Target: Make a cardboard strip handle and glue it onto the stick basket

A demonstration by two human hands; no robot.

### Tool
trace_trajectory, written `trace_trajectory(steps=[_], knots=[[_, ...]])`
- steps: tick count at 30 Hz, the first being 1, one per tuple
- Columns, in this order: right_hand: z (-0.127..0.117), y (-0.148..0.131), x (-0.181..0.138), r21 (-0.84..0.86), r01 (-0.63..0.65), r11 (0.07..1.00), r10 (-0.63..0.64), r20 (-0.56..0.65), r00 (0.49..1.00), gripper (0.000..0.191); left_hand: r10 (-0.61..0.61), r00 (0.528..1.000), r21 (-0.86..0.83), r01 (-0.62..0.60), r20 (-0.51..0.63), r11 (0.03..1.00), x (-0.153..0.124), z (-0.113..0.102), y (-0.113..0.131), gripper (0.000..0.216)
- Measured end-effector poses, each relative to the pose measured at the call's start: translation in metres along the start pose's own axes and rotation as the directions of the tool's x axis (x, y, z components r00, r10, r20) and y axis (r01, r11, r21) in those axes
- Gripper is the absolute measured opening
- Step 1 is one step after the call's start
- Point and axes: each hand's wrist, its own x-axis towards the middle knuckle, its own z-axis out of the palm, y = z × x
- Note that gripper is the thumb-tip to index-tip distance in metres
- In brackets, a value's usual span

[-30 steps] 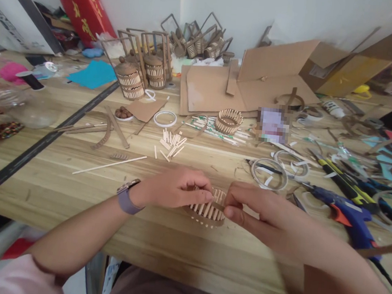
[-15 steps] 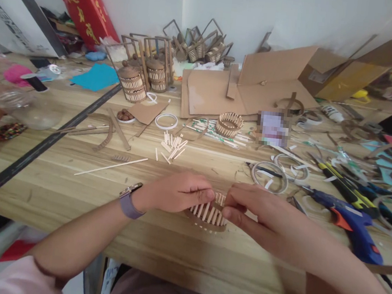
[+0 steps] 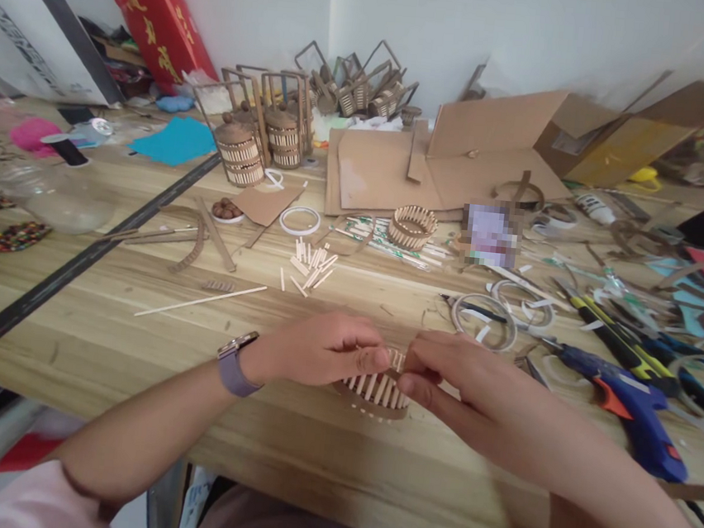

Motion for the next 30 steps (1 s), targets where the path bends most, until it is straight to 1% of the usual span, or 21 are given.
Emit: trace_trajectory(steps=[6,12,14,18,21,24,27,30], knots=[[-0.002,-0.003,0.0,-0.017,0.008,1.0,-0.008,-0.002,1.0,0.027,-0.013,1.0,0.033,0.014,-0.014,0.999,0.002,0.001,0.0,0.062],[-0.002,-0.003,0.001,-0.038,-0.018,0.999,0.018,0.002,1.0,0.029,-0.015,0.999,0.044,0.017,-0.043,0.999,0.002,0.003,0.001,0.05],[-0.001,-0.002,0.0,-0.046,-0.051,0.998,0.051,0.003,0.999,0.03,-0.008,0.998,0.034,0.01,-0.057,0.999,0.002,0.004,0.002,0.044],[-0.001,-0.002,0.001,-0.019,-0.161,0.987,0.161,-0.01,0.987,0.031,-0.017,0.995,0.016,0.019,-0.098,1.0,0.001,0.005,0.004,0.032],[-0.002,-0.003,0.002,0.018,-0.206,0.978,0.206,-0.033,0.978,0.038,-0.029,0.993,0.029,0.032,-0.114,0.999,0.001,0.006,0.006,0.029],[-0.002,-0.004,0.003,0.036,-0.228,0.973,0.23,-0.049,0.972,0.044,0.023,0.992,0.083,-0.013,-0.124,0.996,0.001,0.008,0.007,0.031],[-0.001,-0.003,0.003,0.03,-0.25,0.968,0.251,-0.049,0.967,0.043,0.086,0.988,0.118,-0.071,-0.126,0.99,0.001,0.01,0.006,0.034],[0.002,-0.001,0.003,0.01,-0.27,0.963,0.27,-0.054,0.961,0.042,0.116,0.985,0.125,-0.1,-0.127,0.987,0.002,0.012,0.008,0.034]])
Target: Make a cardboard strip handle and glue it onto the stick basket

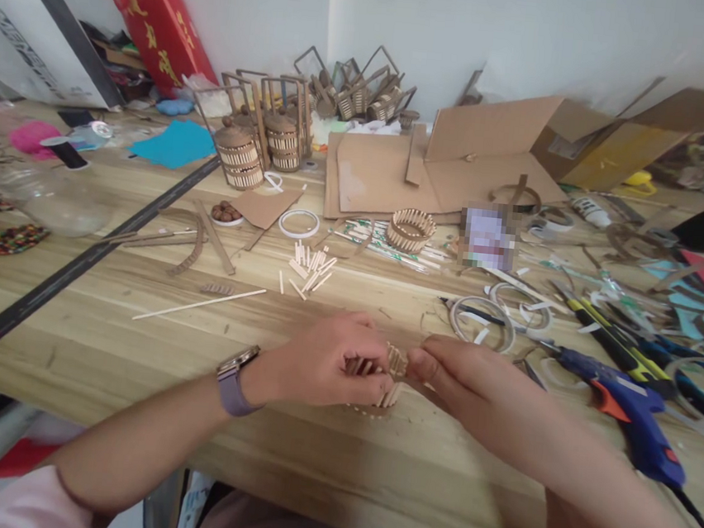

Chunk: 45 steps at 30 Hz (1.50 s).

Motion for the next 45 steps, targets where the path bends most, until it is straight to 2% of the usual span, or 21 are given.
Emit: trace_trajectory(steps=[5,11,19,22,24,27,29,31,39,45], knots=[[0.004,-0.002,0.0,-0.055,-0.061,0.997,0.06,-0.01,0.998,0.044,-0.007,1.0,0.033,0.007,-0.013,0.999,0.001,0.002,0.003,0.034],[0.005,-0.005,-0.003,-0.112,-0.131,0.985,0.128,-0.033,0.991,0.044,0.044,0.999,0.053,-0.044,-0.008,0.998,0.003,0.003,0.002,0.027],[0.007,-0.005,-0.003,-0.216,-0.123,0.969,0.111,-0.065,0.992,0.047,0.056,0.998,0.067,-0.058,0.023,0.996,0.004,0.003,0.001,0.025],[0.006,0.005,-0.004,-0.273,-0.209,0.939,0.181,-0.126,0.975,0.046,0.031,1.0,0.076,-0.031,0.0,0.997,0.002,0.001,0.0,0.027],[0.004,0.012,-0.006,-0.25,-0.232,0.94,0.193,-0.168,0.967,0.043,0.012,0.999,0.078,-0.009,-0.041,0.997,0.0,-0.002,-0.001,0.028],[0.001,0.017,-0.009,-0.084,-0.094,0.992,0.081,-0.146,0.986,0.03,-0.005,0.997,0.077,0.011,-0.07,0.997,-0.001,-0.004,-0.003,0.028],[-0.001,0.017,-0.011,0.028,-0.005,1.0,0.008,-0.119,0.993,0.017,-0.017,0.998,0.07,0.021,-0.057,0.997,-0.001,-0.006,-0.003,0.03],[-0.002,0.016,-0.011,0.088,0.032,0.996,-0.023,-0.098,0.995,0.01,-0.018,0.999,0.051,0.02,-0.041,0.999,-0.001,-0.006,-0.003,0.032],[-0.002,0.019,-0.009,0.211,0.079,0.974,-0.067,-0.062,0.996,0.023,0.013,1.0,-0.036,-0.013,-0.005,0.999,-0.003,-0.009,-0.006,0.029],[-0.002,0.015,-0.008,0.236,0.168,0.957,-0.162,-0.043,0.986,0.021,0.076,0.997,-0.072,-0.074,0.03,0.995,-0.004,-0.009,-0.009,0.026]])
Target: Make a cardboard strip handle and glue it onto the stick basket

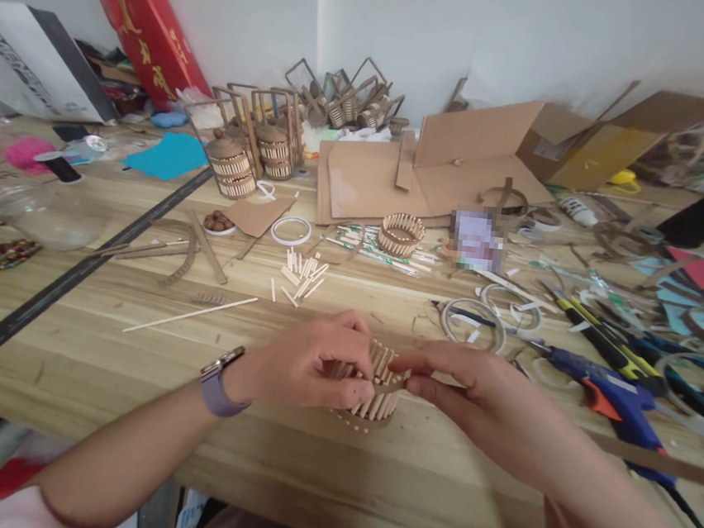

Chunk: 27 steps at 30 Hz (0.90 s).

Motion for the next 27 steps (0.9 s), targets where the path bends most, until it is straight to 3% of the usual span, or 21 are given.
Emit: trace_trajectory(steps=[5,9,12,18,22,27], knots=[[0.001,-0.002,0.001,-0.091,0.045,0.995,-0.046,-0.005,0.999,0.021,0.048,0.999,0.006,-0.048,-0.003,0.999,0.001,-0.004,0.0,0.021],[0.002,-0.002,-0.001,-0.182,0.086,0.979,-0.095,-0.041,0.995,0.02,0.068,0.997,0.158,-0.063,-0.029,0.985,0.003,-0.008,0.002,0.022],[0.004,-0.003,-0.002,-0.251,0.08,0.965,-0.098,-0.06,0.993,0.02,0.062,0.996,0.26,-0.042,-0.07,0.965,0.004,-0.007,0.004,0.02],[0.013,-0.008,-0.001,-0.346,0.045,0.937,-0.071,-0.061,0.996,0.021,-0.025,0.997,0.283,0.043,-0.067,0.958,0.005,0.002,0.01,0.032],[0.021,-0.009,0.002,-0.351,0.069,0.934,-0.109,-0.094,0.99,0.019,-0.059,0.998,0.292,0.056,0.003,0.955,0.005,0.006,0.011,0.046],[0.021,-0.004,0.001,-0.24,0.007,0.971,-0.064,-0.231,0.971,0.014,-0.093,0.991,0.313,0.118,-0.094,0.943,0.004,0.005,0.009,0.047]])
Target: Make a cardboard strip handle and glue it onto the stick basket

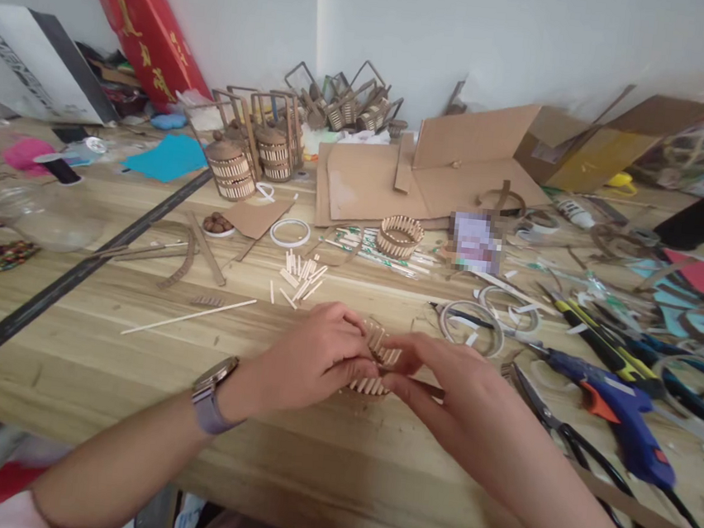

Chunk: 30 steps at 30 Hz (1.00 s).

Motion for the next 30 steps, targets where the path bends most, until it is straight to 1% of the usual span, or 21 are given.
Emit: trace_trajectory(steps=[2,6,10,14,20,25,28,30], knots=[[-0.003,0.004,0.0,0.023,-0.027,0.999,0.027,-0.027,0.999,0.019,-0.011,1.0,0.017,0.011,-0.021,1.0,0.0,0.0,-0.002,0.045],[-0.007,0.012,0.001,0.032,-0.015,0.999,0.016,-0.031,0.999,0.016,0.001,1.0,0.023,-0.001,-0.031,1.0,0.0,-0.001,-0.005,0.041],[-0.007,0.016,0.002,0.035,0.03,0.999,-0.029,-0.021,0.999,0.019,0.037,0.999,-0.044,-0.038,-0.023,0.998,0.0,-0.004,-0.004,0.038],[-0.006,0.02,0.0,0.007,0.085,0.996,-0.084,-0.029,0.996,0.022,0.082,0.996,-0.116,-0.084,-0.026,0.99,0.001,-0.006,-0.001,0.042],[-0.004,0.019,-0.002,-0.008,0.044,0.999,-0.043,0.04,0.998,0.02,0.159,0.987,-0.103,-0.162,-0.036,0.981,0.003,-0.006,0.001,0.05],[0.0,0.017,-0.002,-0.087,0.014,0.996,-0.011,0.029,1.0,0.02,0.144,0.989,-0.087,-0.145,-0.024,0.986,0.003,-0.005,0.0,0.051],[0.0,0.018,-0.002,-0.081,-0.002,0.997,0.004,0.026,1.0,0.021,0.132,0.991,-0.095,-0.133,-0.024,0.986,0.002,-0.006,-0.002,0.048],[-0.001,0.018,-0.002,-0.067,0.011,0.998,-0.009,0.032,0.999,0.021,0.117,0.993,-0.086,-0.118,-0.02,0.989,0.001,-0.007,-0.003,0.044]])
